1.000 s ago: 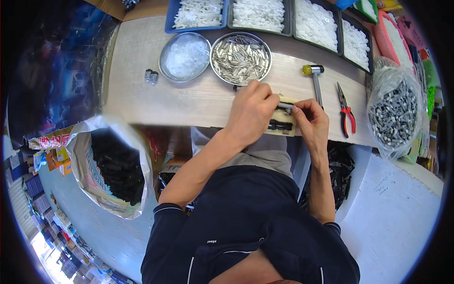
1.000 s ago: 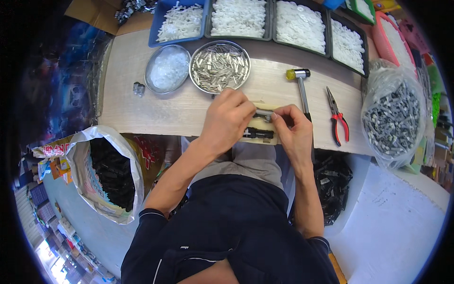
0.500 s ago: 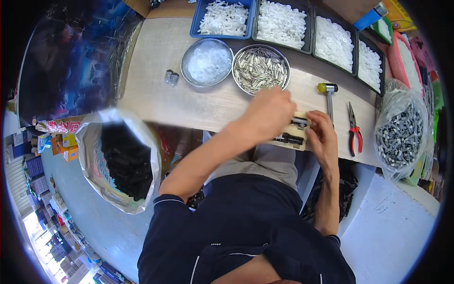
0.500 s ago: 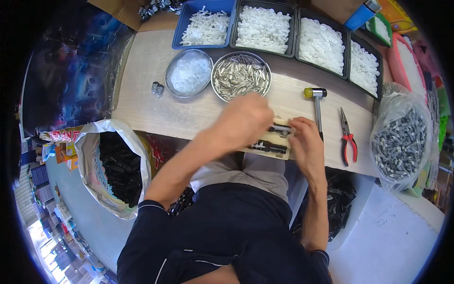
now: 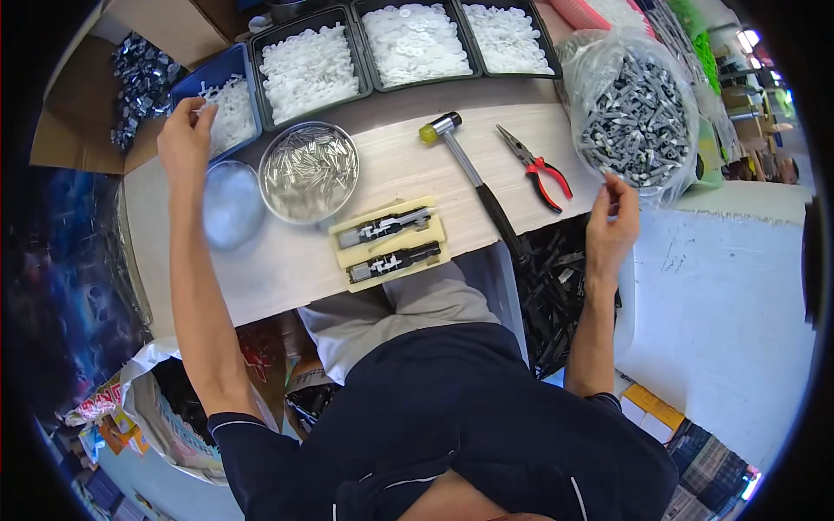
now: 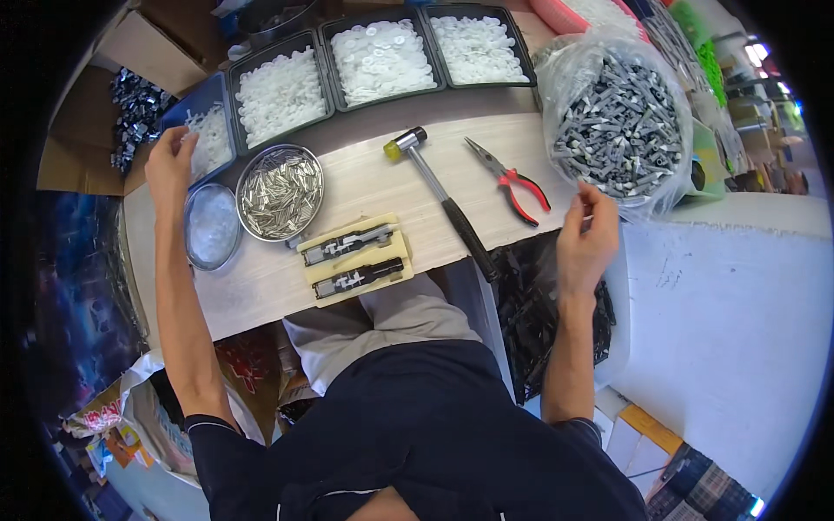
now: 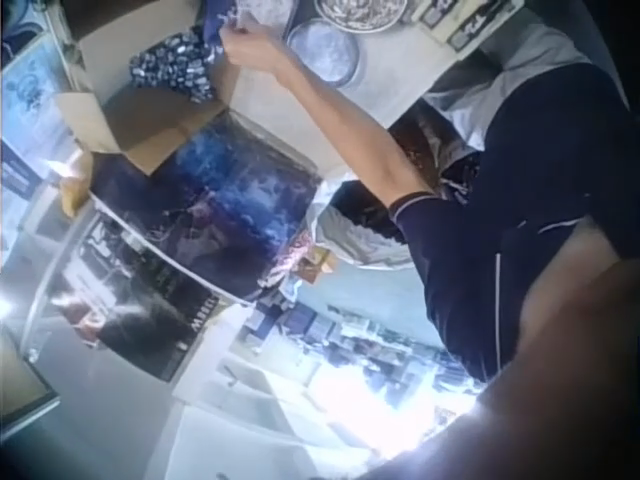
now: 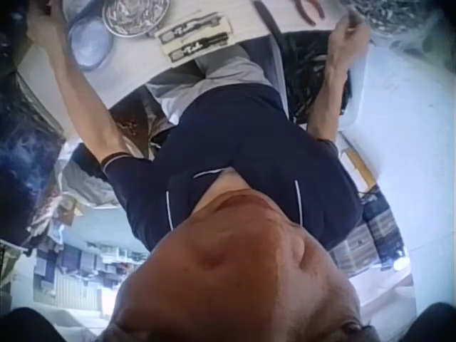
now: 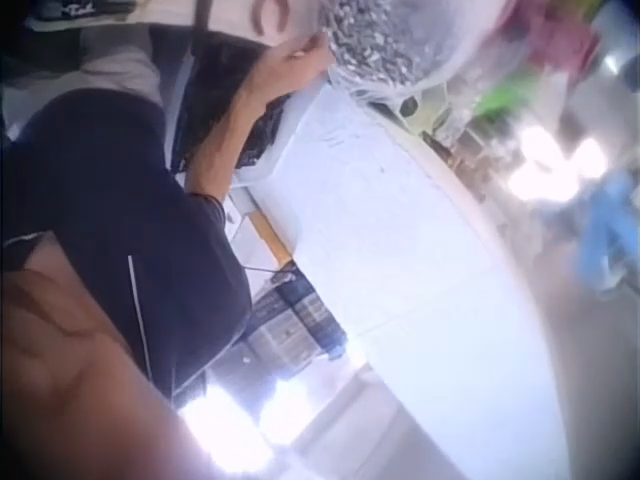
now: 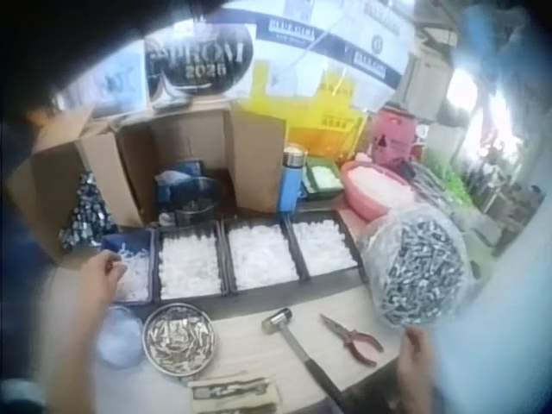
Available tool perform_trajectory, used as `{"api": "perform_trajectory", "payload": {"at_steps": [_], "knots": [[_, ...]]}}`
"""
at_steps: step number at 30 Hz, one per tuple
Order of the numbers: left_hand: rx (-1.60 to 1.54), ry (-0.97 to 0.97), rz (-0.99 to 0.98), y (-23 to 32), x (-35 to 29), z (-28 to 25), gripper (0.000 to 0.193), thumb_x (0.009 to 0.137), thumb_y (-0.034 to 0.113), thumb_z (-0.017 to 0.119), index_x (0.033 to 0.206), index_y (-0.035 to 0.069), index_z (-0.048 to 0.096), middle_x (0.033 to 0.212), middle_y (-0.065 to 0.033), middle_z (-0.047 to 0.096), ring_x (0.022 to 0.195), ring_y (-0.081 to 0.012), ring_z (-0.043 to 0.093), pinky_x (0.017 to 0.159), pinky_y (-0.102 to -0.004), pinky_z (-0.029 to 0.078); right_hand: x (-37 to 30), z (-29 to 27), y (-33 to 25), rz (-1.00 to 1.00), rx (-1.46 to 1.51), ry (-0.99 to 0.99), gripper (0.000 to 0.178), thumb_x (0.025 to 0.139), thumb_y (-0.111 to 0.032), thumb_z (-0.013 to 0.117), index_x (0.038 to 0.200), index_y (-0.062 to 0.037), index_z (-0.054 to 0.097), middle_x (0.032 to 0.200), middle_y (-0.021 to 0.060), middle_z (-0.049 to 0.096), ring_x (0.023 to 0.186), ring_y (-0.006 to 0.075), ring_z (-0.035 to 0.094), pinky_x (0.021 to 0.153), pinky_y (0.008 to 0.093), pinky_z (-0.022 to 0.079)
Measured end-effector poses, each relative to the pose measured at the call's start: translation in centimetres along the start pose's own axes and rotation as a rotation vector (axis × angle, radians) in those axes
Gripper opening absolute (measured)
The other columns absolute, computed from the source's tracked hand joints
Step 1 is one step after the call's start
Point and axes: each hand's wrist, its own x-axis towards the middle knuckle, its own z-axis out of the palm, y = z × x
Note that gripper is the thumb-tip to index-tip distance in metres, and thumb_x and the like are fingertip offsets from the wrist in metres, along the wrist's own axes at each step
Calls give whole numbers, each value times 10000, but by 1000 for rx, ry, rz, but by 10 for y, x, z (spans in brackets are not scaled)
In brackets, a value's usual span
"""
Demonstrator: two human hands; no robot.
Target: Assembling small mechanical components using a hammer, pliers, and a wooden assembly jig on a workbench.
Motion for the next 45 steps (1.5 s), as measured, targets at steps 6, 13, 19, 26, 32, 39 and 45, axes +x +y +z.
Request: {"api": "perform_trajectory", "payload": {"at_steps": [6, 13, 19, 26, 32, 39, 45], "knots": [[-74, 73, -68, -10, 17, 15, 301, 872, 323, 749, 978, 42, 721, 873, -131, 743, 799, -264, 721, 736, -381, 541, 43, 4, 22, -381, -349, 53, 230, 894, -80, 685, 1120, -40, 678, 980, 110, 672, 910, 245, 632, 775, 366, 508], [-200, 174, 4, -19, 0, 16, 188, 870, 189, 732, 933, 12, 724, 826, -138, 719, 779, -224, 684, 738, -350, 529, 60, 5, 50, -187, -170, -120, 184, 926, -91, 665, 1099, -33, 689, 1006, 108, 714, 927, 226, 670, 856, 327, 512], [-131, 210, 160, -11, -7, 26, 198, 856, 213, 731, 947, 37, 732, 965, -144, 721, 886, -295, 697, 791, -405, 537, 61, -10, 58, -109, -50, -8, 217, 987, -122, 625, 1169, -14, 674, 1063, 75, 686, 947, 151, 623, 864, 282, 491], [-21, 93, 110, -3, -11, 20, 175, 863, 217, 715, 948, 67, 741, 950, -153, 710, 897, -333, 682, 792, -437, 528, 12, 17, -14, -13, 639, -218, 223, 970, 22, 614, 1192, 11, 603, 1125, 112, 669, 1057, 160, 634, 955, 280, 488], [-376, 224, -84, -6, -9, 7, 143, 873, 161, 730, 943, 37, 731, 914, -127, 728, 811, -235, 697, 748, -342, 540, -49, 46, -71, 122, 887, -719, 309, 939, 101, 586, 1228, 9, 531, 1025, 71, 622, 1063, 218, 672, 979, 327, 496], [-705, 205, -175, 9, -77, -26, 121, 866, 111, 748, 908, 12, 692, 801, -60, 718, 713, -132, 652, 672, -283, 523, -59, 61, -101, 134, 920, -856, 351, 974, -27, 616, 1312, 21, 535, 1146, 67, 591, 899, 128, 616, 824, 258, 498], [-436, -129, -137, 42, -192, -40, 132, 845, 65, 734, 912, 16, 632, 740, -131, 616, 673, -264, 626, 637, -367, 495, -64, 66, -112, 29, 846, -873, 348, 937, -30, 655, 1275, 28, 597, 1360, 119, 546, 913, 100, 609, 811, 240, 502]]}}
